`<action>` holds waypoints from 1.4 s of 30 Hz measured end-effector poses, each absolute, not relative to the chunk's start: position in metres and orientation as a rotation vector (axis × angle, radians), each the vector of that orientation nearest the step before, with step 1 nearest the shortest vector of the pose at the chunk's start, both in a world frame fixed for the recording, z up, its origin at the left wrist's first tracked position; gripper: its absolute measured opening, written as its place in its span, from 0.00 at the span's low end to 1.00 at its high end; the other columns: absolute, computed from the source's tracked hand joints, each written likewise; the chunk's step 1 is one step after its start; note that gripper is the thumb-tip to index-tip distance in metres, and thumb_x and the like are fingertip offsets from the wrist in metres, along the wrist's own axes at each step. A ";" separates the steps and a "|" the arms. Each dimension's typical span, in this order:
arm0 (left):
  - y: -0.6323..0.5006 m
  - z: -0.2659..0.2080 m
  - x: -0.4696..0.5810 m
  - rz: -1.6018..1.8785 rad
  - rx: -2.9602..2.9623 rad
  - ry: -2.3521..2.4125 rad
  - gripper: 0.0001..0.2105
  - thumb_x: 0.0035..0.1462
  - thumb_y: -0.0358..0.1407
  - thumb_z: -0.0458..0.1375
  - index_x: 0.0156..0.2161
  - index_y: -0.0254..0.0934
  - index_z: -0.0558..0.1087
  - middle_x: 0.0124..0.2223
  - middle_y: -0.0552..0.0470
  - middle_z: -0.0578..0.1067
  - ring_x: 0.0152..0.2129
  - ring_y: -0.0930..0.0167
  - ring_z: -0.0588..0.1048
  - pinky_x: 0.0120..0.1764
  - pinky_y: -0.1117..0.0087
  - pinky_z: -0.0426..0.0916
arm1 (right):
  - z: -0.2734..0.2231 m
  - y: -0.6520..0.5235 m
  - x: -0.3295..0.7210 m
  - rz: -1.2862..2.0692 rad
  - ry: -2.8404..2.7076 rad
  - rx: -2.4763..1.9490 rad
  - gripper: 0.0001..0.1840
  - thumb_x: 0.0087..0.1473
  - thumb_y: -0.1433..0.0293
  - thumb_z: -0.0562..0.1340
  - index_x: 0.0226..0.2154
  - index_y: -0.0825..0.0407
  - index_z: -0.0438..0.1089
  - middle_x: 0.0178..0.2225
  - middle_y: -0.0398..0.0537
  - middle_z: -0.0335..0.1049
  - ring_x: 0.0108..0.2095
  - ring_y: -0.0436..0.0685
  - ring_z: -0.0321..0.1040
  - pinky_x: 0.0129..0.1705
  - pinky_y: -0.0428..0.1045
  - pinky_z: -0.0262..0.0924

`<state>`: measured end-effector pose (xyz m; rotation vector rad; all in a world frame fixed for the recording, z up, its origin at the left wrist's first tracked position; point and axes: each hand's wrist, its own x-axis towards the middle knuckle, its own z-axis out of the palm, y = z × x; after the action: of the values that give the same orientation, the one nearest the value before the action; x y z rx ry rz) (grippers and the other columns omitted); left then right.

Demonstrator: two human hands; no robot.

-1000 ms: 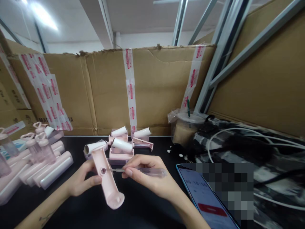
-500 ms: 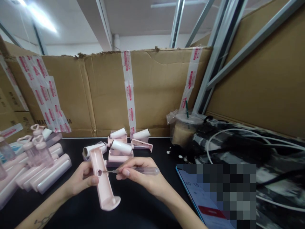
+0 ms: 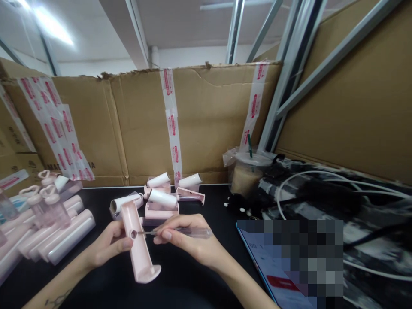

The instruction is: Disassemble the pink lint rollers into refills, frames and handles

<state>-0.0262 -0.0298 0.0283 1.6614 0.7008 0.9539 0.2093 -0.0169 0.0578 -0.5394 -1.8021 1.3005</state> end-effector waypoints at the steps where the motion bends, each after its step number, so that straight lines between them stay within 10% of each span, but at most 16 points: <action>1: -0.030 0.028 -0.026 0.964 1.642 0.682 0.18 0.51 0.48 0.58 0.34 0.31 0.67 0.29 0.52 0.65 0.26 0.74 0.64 0.29 0.76 0.61 | 0.057 -0.017 0.208 1.318 -1.779 -0.535 0.07 0.51 0.71 0.64 0.33 0.56 0.76 0.31 0.51 0.77 0.32 0.54 0.74 0.37 0.47 0.68; 27: -0.026 0.033 -0.027 0.866 1.696 0.759 0.16 0.53 0.47 0.56 0.35 0.32 0.67 0.30 0.53 0.64 0.26 0.74 0.61 0.30 0.75 0.58 | 0.063 -0.021 0.210 0.918 -2.033 -0.489 0.07 0.52 0.71 0.62 0.30 0.54 0.77 0.32 0.52 0.78 0.38 0.56 0.73 0.42 0.49 0.67; 42: -0.028 0.036 -0.028 0.915 1.644 0.678 0.22 0.44 0.52 0.61 0.30 0.31 0.68 0.27 0.52 0.65 0.24 0.73 0.63 0.28 0.75 0.60 | 0.042 -0.023 0.198 1.423 -1.639 -0.421 0.06 0.51 0.69 0.64 0.28 0.56 0.73 0.32 0.53 0.78 0.34 0.57 0.75 0.41 0.54 0.69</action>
<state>-0.0282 -0.0276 0.0360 1.6440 0.6777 0.9151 0.1977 -0.0226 0.0420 -0.4206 -1.6392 1.4226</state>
